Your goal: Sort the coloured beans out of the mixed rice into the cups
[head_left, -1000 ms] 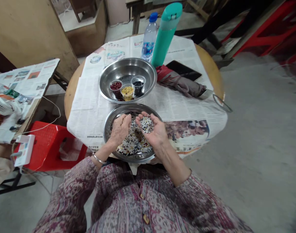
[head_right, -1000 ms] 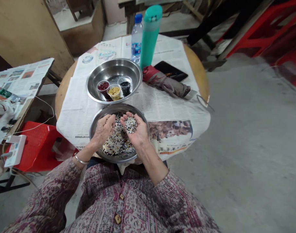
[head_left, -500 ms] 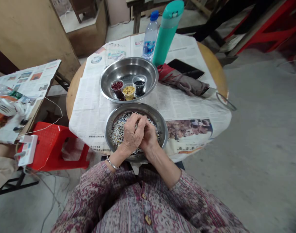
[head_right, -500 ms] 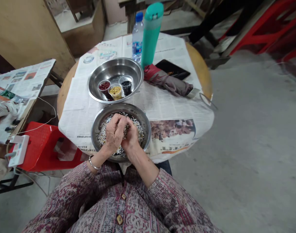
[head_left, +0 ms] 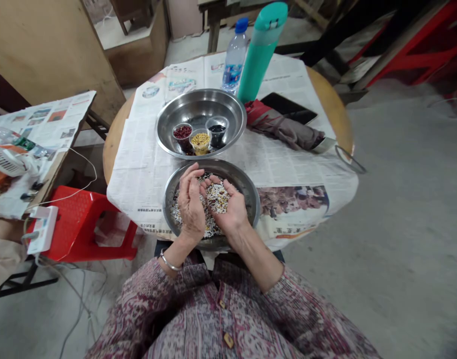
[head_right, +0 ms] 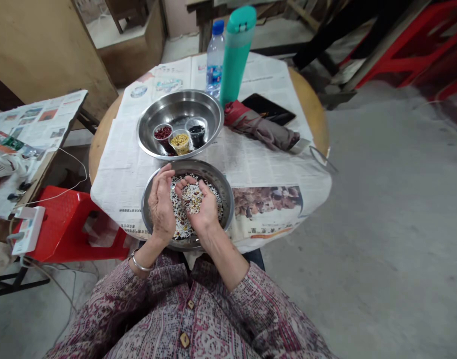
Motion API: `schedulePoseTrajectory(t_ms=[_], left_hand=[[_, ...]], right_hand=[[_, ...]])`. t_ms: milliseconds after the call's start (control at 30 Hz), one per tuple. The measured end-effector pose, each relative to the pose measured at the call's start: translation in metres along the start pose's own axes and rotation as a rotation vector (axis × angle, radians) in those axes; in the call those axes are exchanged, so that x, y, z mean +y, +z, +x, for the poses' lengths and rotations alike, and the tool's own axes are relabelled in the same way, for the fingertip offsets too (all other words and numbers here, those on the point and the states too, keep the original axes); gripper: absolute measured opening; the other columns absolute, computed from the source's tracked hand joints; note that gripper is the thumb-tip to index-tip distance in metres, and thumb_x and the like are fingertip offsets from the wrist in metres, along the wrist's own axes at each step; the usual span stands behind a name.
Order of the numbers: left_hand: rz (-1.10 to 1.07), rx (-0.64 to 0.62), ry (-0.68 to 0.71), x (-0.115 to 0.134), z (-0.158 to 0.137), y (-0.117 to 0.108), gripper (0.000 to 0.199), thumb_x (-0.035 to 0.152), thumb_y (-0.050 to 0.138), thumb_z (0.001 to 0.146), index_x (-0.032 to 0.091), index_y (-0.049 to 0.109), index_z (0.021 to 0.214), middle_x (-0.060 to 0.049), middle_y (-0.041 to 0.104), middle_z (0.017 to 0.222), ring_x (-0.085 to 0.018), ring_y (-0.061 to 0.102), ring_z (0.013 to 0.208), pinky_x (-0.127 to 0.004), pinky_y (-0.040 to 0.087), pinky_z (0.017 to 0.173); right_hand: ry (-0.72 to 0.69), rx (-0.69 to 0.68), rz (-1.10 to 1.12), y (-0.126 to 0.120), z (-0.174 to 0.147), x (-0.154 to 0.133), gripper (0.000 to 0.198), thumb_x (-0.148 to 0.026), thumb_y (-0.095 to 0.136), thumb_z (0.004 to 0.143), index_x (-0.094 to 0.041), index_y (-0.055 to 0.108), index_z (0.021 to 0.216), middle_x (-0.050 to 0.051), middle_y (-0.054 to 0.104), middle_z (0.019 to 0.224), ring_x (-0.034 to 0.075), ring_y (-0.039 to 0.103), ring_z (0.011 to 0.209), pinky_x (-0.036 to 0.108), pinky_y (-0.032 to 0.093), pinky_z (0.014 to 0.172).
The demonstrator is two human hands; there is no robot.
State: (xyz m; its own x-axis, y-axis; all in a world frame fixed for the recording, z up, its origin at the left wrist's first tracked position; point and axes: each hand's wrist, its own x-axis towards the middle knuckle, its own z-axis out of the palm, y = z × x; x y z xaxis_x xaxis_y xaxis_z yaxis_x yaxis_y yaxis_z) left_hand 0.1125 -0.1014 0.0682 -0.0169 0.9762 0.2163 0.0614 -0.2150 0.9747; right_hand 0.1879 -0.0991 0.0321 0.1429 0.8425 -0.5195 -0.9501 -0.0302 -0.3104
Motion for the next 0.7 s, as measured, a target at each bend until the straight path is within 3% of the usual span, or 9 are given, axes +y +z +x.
schedulePoseTrajectory(t_ms=[67, 167, 300, 433, 600, 700], left_hand=[[-0.029, -0.026, -0.102, -0.01, -0.003, 0.002, 0.035, 0.033, 0.033, 0.107, 0.026, 0.061, 0.126, -0.005, 0.057, 0.144, -0.019, 0.053, 0.136, -0.039, 0.048, 0.112], [-0.128, -0.079, -0.242, -0.023, -0.004, 0.007, 0.042, 0.035, 0.028, 0.108, 0.027, 0.055, 0.138, -0.006, 0.057, 0.147, -0.017, 0.055, 0.136, -0.039, 0.045, 0.116], [-0.226, -0.058, -0.308, -0.03, -0.002, 0.012, 0.045, 0.037, 0.025, 0.109, 0.025, 0.056, 0.139, -0.005, 0.056, 0.149, -0.016, 0.05, 0.14, -0.039, 0.04, 0.119], [-0.277, -0.036, -0.422, -0.032, -0.001, 0.012, 0.043, 0.034, 0.026, 0.108, 0.024, 0.058, 0.136, -0.004, 0.058, 0.147, -0.015, 0.047, 0.143, -0.04, 0.037, 0.122], [-0.368, -0.085, -0.498, -0.036, 0.0, 0.009, 0.052, 0.038, 0.016, 0.108, 0.023, 0.057, 0.135, -0.008, 0.065, 0.135, -0.018, 0.057, 0.133, -0.04, 0.052, 0.109], [-0.287, -0.16, -0.493, -0.04, 0.004, 0.007, 0.055, 0.041, 0.013, 0.108, 0.023, 0.055, 0.137, -0.01, 0.068, 0.126, -0.02, 0.064, 0.122, -0.042, 0.059, 0.098]], right_hand=[[-0.065, 0.021, -0.031, 0.005, -0.003, 0.003, 0.026, -0.03, 0.049, 0.094, -0.02, 0.07, 0.081, 0.003, 0.074, 0.08, 0.015, 0.071, 0.081, 0.034, 0.059, 0.091], [-0.289, 0.061, -0.205, 0.007, -0.006, 0.01, 0.025, -0.036, 0.054, 0.09, -0.021, 0.073, 0.084, 0.002, 0.077, 0.089, 0.017, 0.07, 0.091, 0.037, 0.053, 0.099], [-0.538, 0.111, -0.538, 0.008, -0.011, 0.016, 0.031, -0.044, 0.054, 0.089, -0.022, 0.075, 0.084, 0.002, 0.077, 0.095, 0.019, 0.067, 0.099, 0.039, 0.046, 0.106], [-0.618, 0.033, -0.704, 0.016, -0.017, 0.016, 0.032, -0.044, 0.052, 0.092, -0.026, 0.075, 0.081, 0.001, 0.077, 0.095, 0.02, 0.064, 0.103, 0.04, 0.041, 0.111], [-0.726, -0.101, -0.874, 0.022, -0.025, 0.021, 0.028, -0.041, 0.052, 0.094, -0.026, 0.074, 0.084, 0.003, 0.074, 0.096, 0.02, 0.062, 0.101, 0.041, 0.041, 0.11], [-0.783, -0.168, -0.981, 0.021, -0.025, 0.026, 0.03, -0.038, 0.048, 0.097, -0.028, 0.075, 0.088, 0.003, 0.073, 0.1, 0.02, 0.062, 0.103, 0.042, 0.039, 0.112]])
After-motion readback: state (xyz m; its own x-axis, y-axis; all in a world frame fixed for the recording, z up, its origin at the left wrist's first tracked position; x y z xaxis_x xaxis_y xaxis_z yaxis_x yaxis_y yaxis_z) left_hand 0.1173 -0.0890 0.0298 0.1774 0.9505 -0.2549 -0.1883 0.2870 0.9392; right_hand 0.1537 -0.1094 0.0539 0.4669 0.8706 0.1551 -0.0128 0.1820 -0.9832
